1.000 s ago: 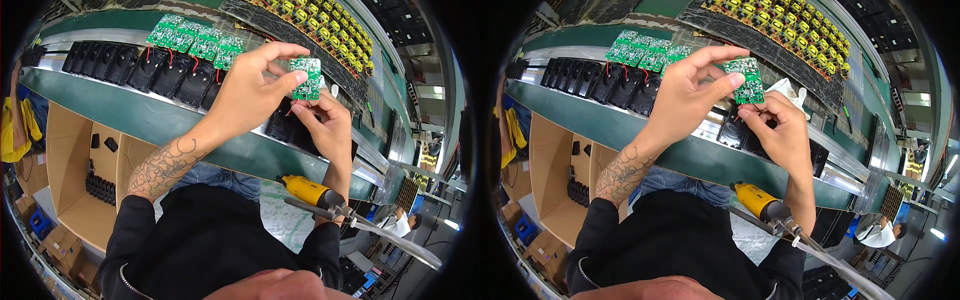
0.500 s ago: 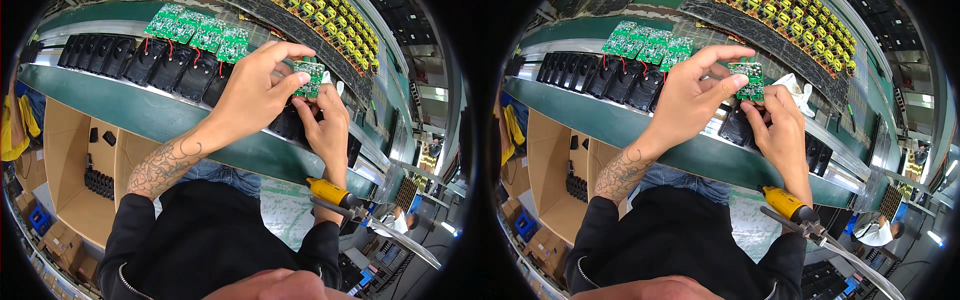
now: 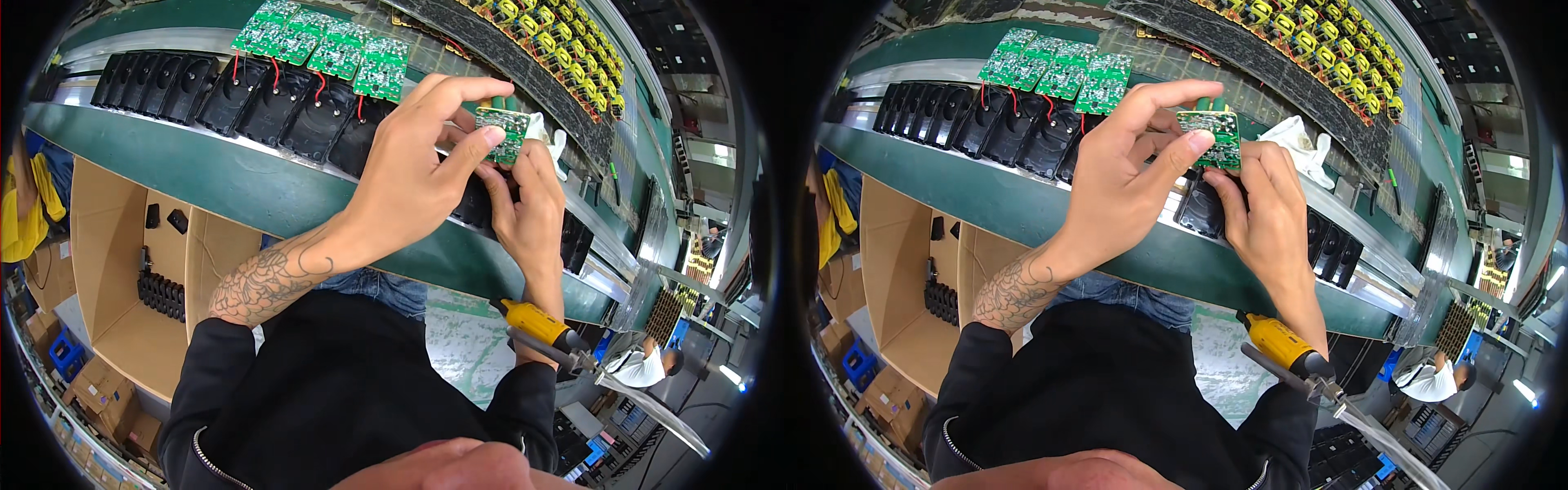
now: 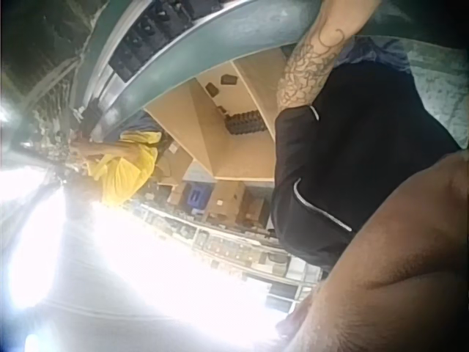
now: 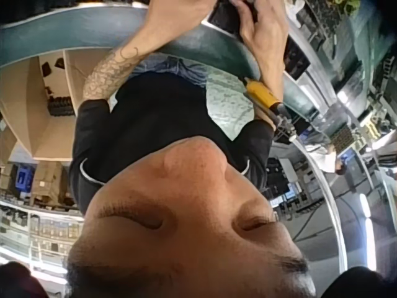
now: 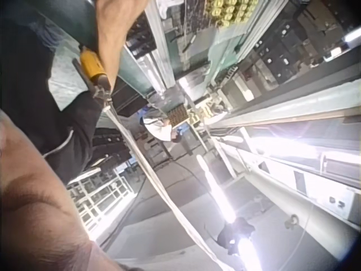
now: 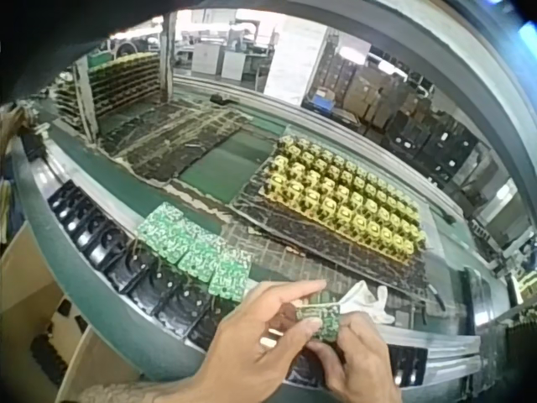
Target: Assembling PCB boards into plastic housings on a manufacturing conveyor line.
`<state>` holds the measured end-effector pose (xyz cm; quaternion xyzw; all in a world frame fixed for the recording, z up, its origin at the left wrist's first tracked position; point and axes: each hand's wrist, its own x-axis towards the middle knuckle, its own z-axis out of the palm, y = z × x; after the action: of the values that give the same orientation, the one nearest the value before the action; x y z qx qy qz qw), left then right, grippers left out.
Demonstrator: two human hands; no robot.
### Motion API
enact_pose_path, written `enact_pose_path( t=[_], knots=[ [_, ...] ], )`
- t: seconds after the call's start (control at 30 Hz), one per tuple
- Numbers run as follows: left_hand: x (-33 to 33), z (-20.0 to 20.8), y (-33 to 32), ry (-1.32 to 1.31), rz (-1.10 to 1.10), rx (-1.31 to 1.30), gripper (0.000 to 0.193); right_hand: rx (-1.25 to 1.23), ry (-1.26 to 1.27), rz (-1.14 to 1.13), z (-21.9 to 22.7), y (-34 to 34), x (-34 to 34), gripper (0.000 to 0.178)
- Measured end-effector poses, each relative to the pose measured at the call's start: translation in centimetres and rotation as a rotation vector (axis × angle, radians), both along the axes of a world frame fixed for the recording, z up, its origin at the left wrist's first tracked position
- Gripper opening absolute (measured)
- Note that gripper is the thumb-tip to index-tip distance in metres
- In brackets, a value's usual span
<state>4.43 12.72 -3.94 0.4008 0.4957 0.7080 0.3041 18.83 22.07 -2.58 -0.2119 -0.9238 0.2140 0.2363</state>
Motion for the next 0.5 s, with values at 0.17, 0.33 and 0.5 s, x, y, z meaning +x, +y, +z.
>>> enact_pose_path(
  t=[0.17,0.33,0.5],
  knots=[
    [0.6,-0.8,0.0,-0.103,-0.003,0.024,0.039,-0.033,-0.006,0.011,-0.1,0.1,0.3,0.017],
    [0.8,-1.7,0.3,-0.108,-0.009,0.043,0.04,-0.097,-0.032,0.024,1.0,0.7,1.3,0.018],
    [0.7,-1.8,0.2,-0.082,-0.004,0.051,0.041,-0.72,0.456,0.636,2.7,3.4,8.8,0.061]
  ],
)
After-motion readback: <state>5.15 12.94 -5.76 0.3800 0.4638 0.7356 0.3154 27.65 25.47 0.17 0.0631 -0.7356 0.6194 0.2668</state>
